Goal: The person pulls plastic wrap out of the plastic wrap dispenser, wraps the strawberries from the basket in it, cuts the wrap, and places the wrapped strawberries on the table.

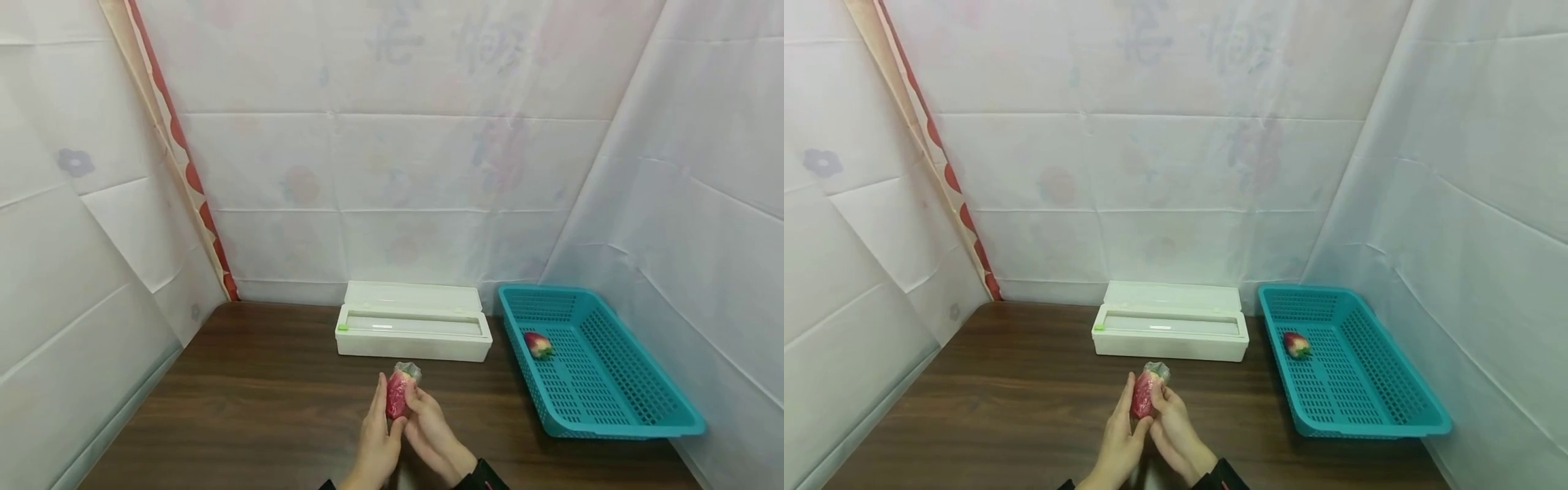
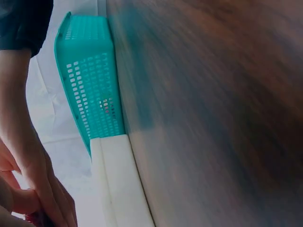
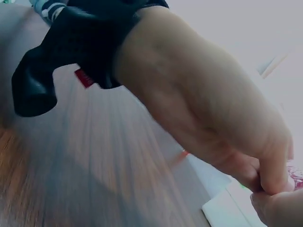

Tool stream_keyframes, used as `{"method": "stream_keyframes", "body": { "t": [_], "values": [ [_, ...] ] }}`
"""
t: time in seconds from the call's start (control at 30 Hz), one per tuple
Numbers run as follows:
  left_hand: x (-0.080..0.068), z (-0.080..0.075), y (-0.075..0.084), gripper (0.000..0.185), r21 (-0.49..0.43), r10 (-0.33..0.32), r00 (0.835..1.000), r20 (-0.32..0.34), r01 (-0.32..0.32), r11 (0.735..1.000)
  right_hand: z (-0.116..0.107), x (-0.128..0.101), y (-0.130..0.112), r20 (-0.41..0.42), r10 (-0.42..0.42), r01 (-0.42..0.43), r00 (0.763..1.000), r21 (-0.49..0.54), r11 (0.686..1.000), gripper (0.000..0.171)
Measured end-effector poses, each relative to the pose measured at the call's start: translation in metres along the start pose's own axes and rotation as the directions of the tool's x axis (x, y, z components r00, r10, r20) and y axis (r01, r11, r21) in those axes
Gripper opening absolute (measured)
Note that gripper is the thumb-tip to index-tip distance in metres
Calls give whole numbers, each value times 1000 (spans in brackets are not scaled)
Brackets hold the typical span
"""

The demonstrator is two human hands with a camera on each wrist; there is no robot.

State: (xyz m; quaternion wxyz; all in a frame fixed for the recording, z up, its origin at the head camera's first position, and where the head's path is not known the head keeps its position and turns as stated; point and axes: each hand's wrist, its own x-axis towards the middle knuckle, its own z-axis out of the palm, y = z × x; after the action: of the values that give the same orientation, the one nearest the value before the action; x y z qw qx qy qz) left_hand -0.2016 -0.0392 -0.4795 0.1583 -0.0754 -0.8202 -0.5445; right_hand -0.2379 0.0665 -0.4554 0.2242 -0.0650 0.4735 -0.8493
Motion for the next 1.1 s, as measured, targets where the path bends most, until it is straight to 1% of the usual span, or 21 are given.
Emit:
{"method": "stream_keyframes", "body": {
  "t": [0.13, 0.2, 0.27, 0.3, 0.4, 0.47, 0.5, 0.57, 0.67, 0.8, 0.9, 1.0, 1.1],
  "values": [
    [1, 0, 1, 78, 18, 2, 1000, 2, -2, 1000, -4, -1, 0, 7, 8, -8, 1000, -42, 999, 70],
    [3, -3, 4, 80, 67, -2, 1000, -5, 2, 998, -6, -2, 0, 20, 19, -19, 1000, -36, 999, 67],
    [6, -7, 8, 80, 137, -3, 1000, -13, 5, 991, -8, -3, 1, 40, 27, -26, 999, -19, 999, 66],
    [8, -9, 10, 78, 179, 0, 1000, -23, 4, 984, -9, -3, 1, 54, 29, -29, 998, -7, 1000, 65],
    [15, -13, 14, 68, 305, 21, 999, -46, -6, 952, -9, -2, 2, 83, 28, -30, 996, 29, 999, 64],
    [18, -15, 16, 62, 358, 35, 998, -48, -15, 934, -9, -2, 2, 78, 31, -34, 996, 44, 998, 64],
    [19, -15, 16, 60, 371, 38, 998, -45, -19, 929, -8, -2, 1, 74, 32, -36, 997, 46, 998, 64],
    [20, -16, 16, 59, 377, 43, 998, -36, -26, 926, -9, -3, 1, 71, 35, -39, 997, 50, 998, 64],
    [20, -16, 15, 59, 369, 45, 998, -34, -29, 929, -10, -3, 2, 76, 41, -45, 996, 50, 998, 65],
    [22, -18, 11, 58, 361, 43, 997, -59, -19, 932, -12, 0, 2, 83, 66, -69, 994, 34, 997, 64],
    [24, -22, 7, 58, 347, 28, 996, -88, 4, 938, -14, 2, 2, 63, 83, -83, 995, -11, 997, 70],
    [27, -34, 0, 59, 319, 4, 992, -125, 37, 947, -18, 1, 0, 40, 93, -90, 995, -68, 994, 76],
    [33, -57, -12, 60, 288, -33, 983, -182, 85, 954, -29, -3, -4, 12, 98, -94, 995, -163, 982, 75]
  ]
}}
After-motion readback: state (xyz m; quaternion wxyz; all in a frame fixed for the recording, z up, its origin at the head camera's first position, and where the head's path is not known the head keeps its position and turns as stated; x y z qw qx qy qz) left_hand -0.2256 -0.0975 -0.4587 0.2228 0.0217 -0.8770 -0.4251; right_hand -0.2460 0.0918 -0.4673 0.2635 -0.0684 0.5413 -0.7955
